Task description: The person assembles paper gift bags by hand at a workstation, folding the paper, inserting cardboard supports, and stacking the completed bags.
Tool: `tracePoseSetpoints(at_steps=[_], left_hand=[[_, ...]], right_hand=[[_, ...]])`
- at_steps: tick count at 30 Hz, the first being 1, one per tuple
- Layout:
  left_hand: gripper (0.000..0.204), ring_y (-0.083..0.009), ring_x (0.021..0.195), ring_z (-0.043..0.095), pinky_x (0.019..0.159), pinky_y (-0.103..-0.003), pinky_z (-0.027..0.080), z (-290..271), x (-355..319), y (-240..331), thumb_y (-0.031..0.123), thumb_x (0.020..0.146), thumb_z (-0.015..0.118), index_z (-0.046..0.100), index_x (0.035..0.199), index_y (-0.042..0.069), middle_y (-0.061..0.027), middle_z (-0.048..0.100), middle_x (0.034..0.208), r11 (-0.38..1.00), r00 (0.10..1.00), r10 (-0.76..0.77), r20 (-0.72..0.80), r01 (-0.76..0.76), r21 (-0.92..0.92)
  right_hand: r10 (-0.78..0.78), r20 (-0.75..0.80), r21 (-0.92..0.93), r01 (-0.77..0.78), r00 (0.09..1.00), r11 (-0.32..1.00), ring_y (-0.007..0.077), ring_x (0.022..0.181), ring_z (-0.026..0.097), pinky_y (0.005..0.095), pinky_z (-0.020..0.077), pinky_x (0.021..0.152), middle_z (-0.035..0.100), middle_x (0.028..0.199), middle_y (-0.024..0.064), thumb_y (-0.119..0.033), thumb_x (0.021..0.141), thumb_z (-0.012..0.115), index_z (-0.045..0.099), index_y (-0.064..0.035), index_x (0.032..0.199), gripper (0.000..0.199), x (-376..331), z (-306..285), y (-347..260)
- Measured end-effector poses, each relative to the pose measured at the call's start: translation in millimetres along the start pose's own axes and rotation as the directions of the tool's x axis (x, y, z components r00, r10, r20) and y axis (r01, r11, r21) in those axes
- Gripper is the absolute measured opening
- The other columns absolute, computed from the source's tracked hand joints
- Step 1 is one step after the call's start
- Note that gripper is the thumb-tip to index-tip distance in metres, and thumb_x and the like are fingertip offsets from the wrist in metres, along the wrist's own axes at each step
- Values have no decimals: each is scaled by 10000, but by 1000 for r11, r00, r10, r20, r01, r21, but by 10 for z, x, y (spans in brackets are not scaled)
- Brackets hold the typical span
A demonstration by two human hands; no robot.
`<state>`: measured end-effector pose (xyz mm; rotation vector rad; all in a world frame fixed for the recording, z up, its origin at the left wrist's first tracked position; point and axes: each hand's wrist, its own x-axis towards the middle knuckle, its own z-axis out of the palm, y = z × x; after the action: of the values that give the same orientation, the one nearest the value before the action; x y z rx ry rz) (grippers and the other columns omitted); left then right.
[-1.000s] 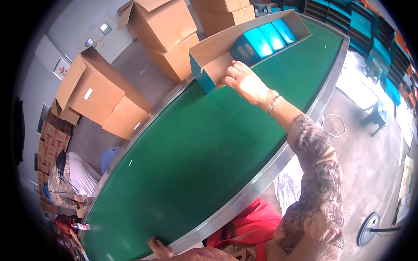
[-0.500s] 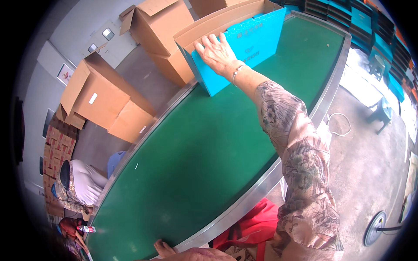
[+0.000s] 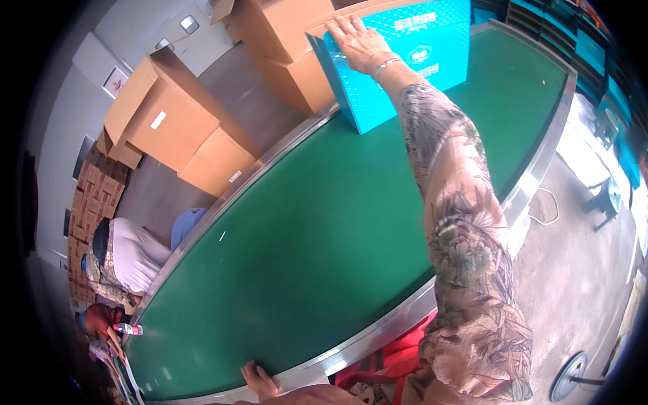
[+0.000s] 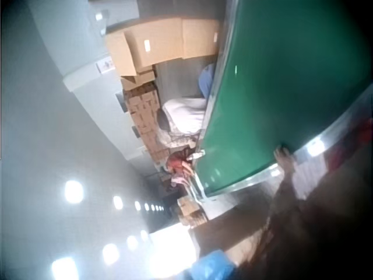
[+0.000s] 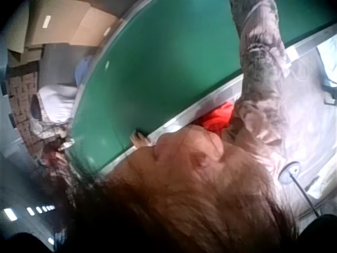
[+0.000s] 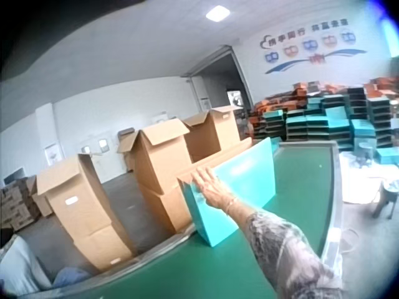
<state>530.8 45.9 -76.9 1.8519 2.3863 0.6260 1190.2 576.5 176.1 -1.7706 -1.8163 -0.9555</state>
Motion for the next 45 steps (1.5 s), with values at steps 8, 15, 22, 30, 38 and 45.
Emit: tracePoseSetpoints(at_steps=[8,15,22,30,38,45], left_hand=[[311,-425,1004,573,870,-505,480,-141,128,213,240,969,495,573,1140,-7,-207,548,1093,1000,1000,-21,23,21,2],[330,-407,1026,581,871,-491,499,-73,140,127,261,992,501,572,1173,-6,-199,554,1134,1000,999,-22,26,22,-2],[268,-378,1010,603,858,-476,505,-35,133,278,153,971,544,591,1182,-5,-173,567,1135,999,999,-43,6,43,24],[273,-408,1049,611,868,-499,514,-139,-94,343,171,989,572,606,1201,3,-186,586,1150,992,992,-121,-29,122,41],[307,-417,1059,615,909,-499,496,-390,-264,154,246,1065,484,644,1148,-3,-208,619,1145,1000,995,-9,-96,10,11],[392,-452,1032,639,888,-523,517,-550,-360,-50,305,1091,454,652,1160,-25,-243,645,1161,1000,981,-16,-194,20,16]], right_hand=[[151,-161,320,-93,975,943,396,1400,451,492,421,1134,442,1567,180,-26,821,670,399,-54,1530,759,-795,-33,-238],[-319,355,656,8,879,755,397,1330,526,563,408,1144,537,1447,178,-353,979,689,538,-82,1380,508,-3010,-839,-964],[-421,651,629,-138,631,765,347,1502,369,550,304,1230,434,1594,132,-603,1040,488,541,-127,1475,647,-4148,-1627,-1314],[-375,574,597,-59,728,800,384,1509,350,558,286,1236,405,1614,164,-645,1019,476,518,-87,1487,730,-4441,-1741,-1288],[-306,494,620,-83,814,780,340,1379,483,508,364,1172,541,1492,150,-617,1026,480,628,-52,1365,676,-4512,-2046,-1448],[-149,448,560,-146,881,816,341,1301,535,488,419,1119,572,1444,151,-574,1053,460,661,-35,1294,624,-4606,-2249,-1617]])
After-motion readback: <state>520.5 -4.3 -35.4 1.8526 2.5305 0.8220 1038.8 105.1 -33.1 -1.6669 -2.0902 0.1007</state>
